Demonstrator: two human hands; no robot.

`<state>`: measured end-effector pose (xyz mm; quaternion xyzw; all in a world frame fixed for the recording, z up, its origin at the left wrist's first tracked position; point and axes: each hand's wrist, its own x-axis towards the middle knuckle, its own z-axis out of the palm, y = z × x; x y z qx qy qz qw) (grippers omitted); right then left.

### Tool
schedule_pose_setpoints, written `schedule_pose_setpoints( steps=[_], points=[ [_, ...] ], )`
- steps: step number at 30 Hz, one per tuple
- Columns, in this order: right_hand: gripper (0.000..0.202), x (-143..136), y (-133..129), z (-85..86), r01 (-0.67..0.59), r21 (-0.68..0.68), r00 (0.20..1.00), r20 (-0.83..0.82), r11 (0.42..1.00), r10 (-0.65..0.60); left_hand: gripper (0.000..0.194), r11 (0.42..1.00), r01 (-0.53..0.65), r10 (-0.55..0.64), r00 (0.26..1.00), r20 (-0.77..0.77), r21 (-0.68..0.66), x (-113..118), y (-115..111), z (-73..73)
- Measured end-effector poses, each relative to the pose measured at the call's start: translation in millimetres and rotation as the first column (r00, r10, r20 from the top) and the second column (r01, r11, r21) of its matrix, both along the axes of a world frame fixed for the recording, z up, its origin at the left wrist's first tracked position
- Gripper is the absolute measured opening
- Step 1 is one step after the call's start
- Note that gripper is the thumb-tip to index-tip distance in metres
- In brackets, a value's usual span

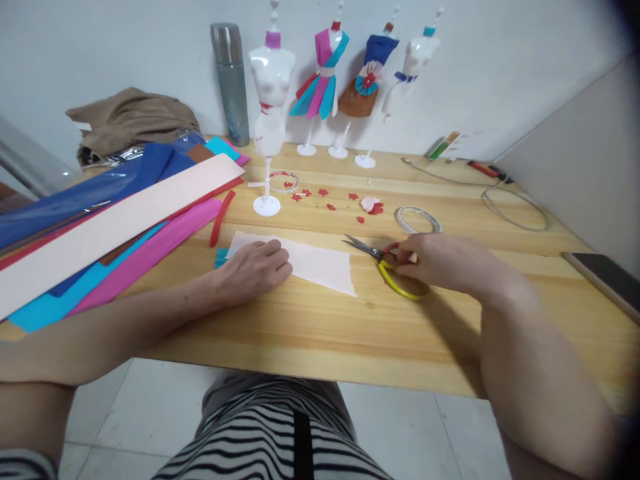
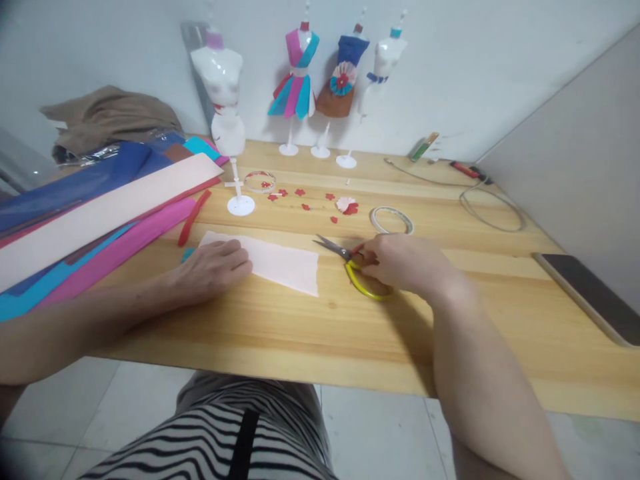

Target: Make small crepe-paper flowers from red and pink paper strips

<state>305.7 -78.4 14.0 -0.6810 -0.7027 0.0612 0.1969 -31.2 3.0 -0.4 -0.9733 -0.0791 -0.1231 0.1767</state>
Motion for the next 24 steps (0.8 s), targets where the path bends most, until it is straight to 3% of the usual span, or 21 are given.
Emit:
schedule_pose_setpoints(
  steps=[1,2,5,7,8,15,24],
  points=[
    [0.015,-7.6,-0.9,5.1,0.036,-0.112,0.989,0.149,0.993,-0.019,0.030,1.000,0.011,-0.011,1.000,0.021,0.008,0.3,-0.6,-2.4],
    [0.014,-18.7,-1.9,9.6,0.043,-0.141,0.975,0.221,0.989,-0.011,0.029,1.000,0.020,-0.020,0.999,0.036,0.008,0.6,-1.5,-4.4],
    [0.020,-61.0,-6.7,15.1,-0.261,-0.179,0.962,0.040,0.949,0.272,0.026,0.999,0.018,-0.016,0.998,0.052,-0.035,0.2,-5.6,-6.3],
    [0.019,-84.2,-10.3,10.9,-0.466,-0.202,0.879,0.002,0.861,0.477,0.026,0.997,0.013,-0.009,0.998,0.056,-0.072,-0.7,-8.9,-5.0],
    [0.016,-91.8,-11.7,7.2,-0.494,-0.216,0.860,0.026,0.842,0.510,0.026,0.996,0.013,-0.009,0.999,0.045,-0.086,-1.1,-10.3,-4.0],
    [0.017,-89.8,-9.5,-9.9,-0.535,-0.141,0.828,0.111,0.833,0.550,0.025,0.990,0.004,-0.015,0.997,-0.073,-0.144,-3.4,-10.7,-3.2],
    [0.016,-77.3,-3.4,-5.7,-0.432,-0.100,0.902,-0.030,0.896,0.431,0.027,0.972,-0.175,0.175,0.984,-0.018,-0.159,-6.9,-1.4,-6.0]
  ],
)
